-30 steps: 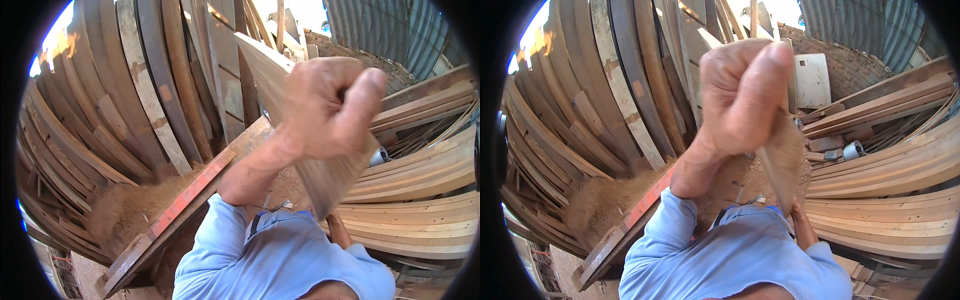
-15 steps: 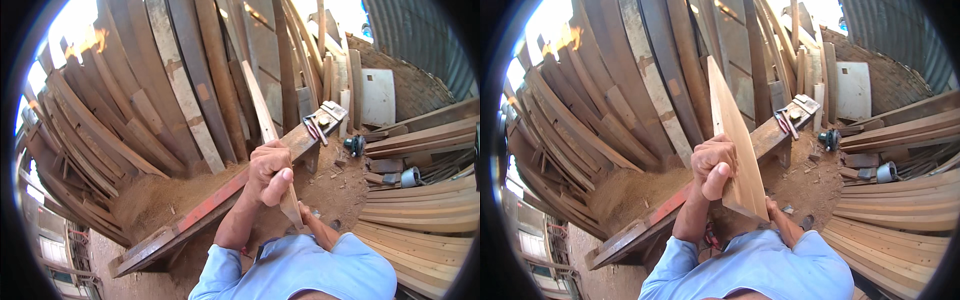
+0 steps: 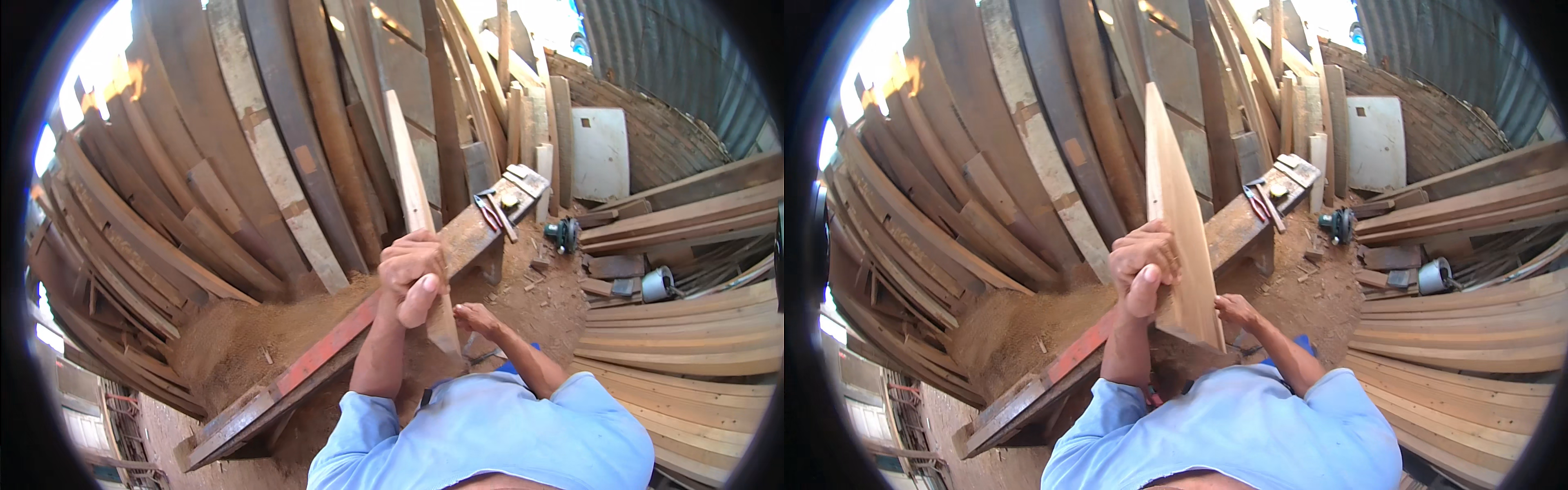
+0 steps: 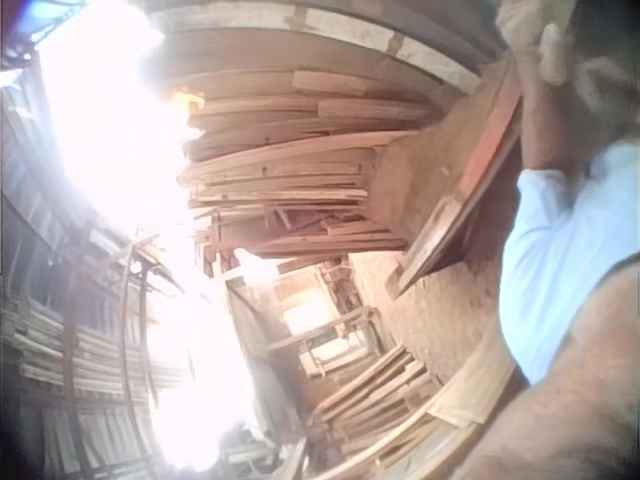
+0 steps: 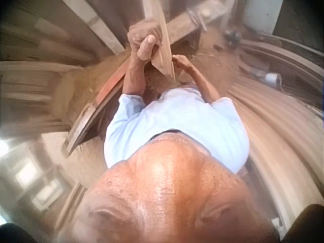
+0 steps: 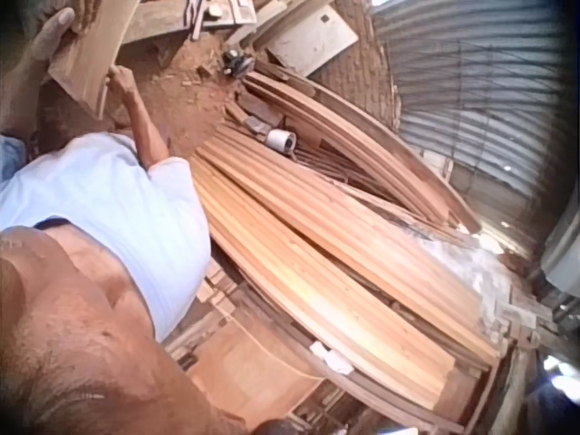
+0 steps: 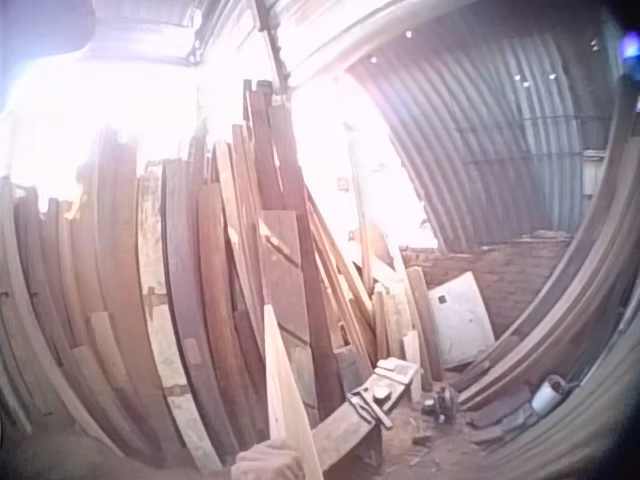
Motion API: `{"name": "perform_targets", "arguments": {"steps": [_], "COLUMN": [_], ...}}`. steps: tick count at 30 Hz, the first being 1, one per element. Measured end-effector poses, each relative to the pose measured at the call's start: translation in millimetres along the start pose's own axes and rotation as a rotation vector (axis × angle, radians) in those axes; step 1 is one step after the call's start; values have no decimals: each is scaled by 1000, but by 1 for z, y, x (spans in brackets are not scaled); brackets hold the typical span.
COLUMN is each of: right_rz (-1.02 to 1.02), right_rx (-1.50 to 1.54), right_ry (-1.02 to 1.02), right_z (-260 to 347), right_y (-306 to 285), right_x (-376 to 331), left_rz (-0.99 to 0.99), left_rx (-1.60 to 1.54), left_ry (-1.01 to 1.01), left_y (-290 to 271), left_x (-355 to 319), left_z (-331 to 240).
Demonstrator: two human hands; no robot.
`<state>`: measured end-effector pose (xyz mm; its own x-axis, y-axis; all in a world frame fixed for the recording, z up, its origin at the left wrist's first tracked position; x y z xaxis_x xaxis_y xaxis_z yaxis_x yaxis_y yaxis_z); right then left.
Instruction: The person measures the thickness and width of wooden panels by hand using a yellow measuring tape, turning the panels over to check different sides.
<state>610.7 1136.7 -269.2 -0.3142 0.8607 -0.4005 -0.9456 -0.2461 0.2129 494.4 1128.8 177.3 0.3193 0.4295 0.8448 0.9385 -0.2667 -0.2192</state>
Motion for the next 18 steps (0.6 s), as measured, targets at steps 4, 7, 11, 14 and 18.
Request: {"name": "perform_targets", "arguments": {"steps": [4, 7, 11, 14, 18], "right_rz": [-85, -199, -340, -347, -367], "right_rx": [-130, -377, -702, -948, -1131], "right_ry": [-9, -145, -50, -63, 63], "right_z": [22, 42, 80, 102, 135], "right_y": [-47, -118, -220, -275, -311], "right_x": [11, 42, 75, 119, 167], "left_rz": [-85, -115, -40, 35, -8], "left_rx": [-20, -36, -87, -79, 24], "left_ry": [-4, 39, 122, 138, 34], "left_y": [0, -3, 5, 3, 7], "left_x": [1, 8, 25, 23, 18], "left_z": [-6, -6, 6, 10, 6]}}
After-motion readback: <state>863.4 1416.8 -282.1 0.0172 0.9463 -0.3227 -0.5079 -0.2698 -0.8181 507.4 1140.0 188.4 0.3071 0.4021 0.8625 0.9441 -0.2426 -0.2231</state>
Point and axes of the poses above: each hand's wrist, its own x-axis towards the middle knuckle, its own y-axis out of the palm, z = x × y, the point moved 8 cm from there along x, towards the middle knuckle, and after that the axes turned 8 degrees about x, right-handed, at the moved point
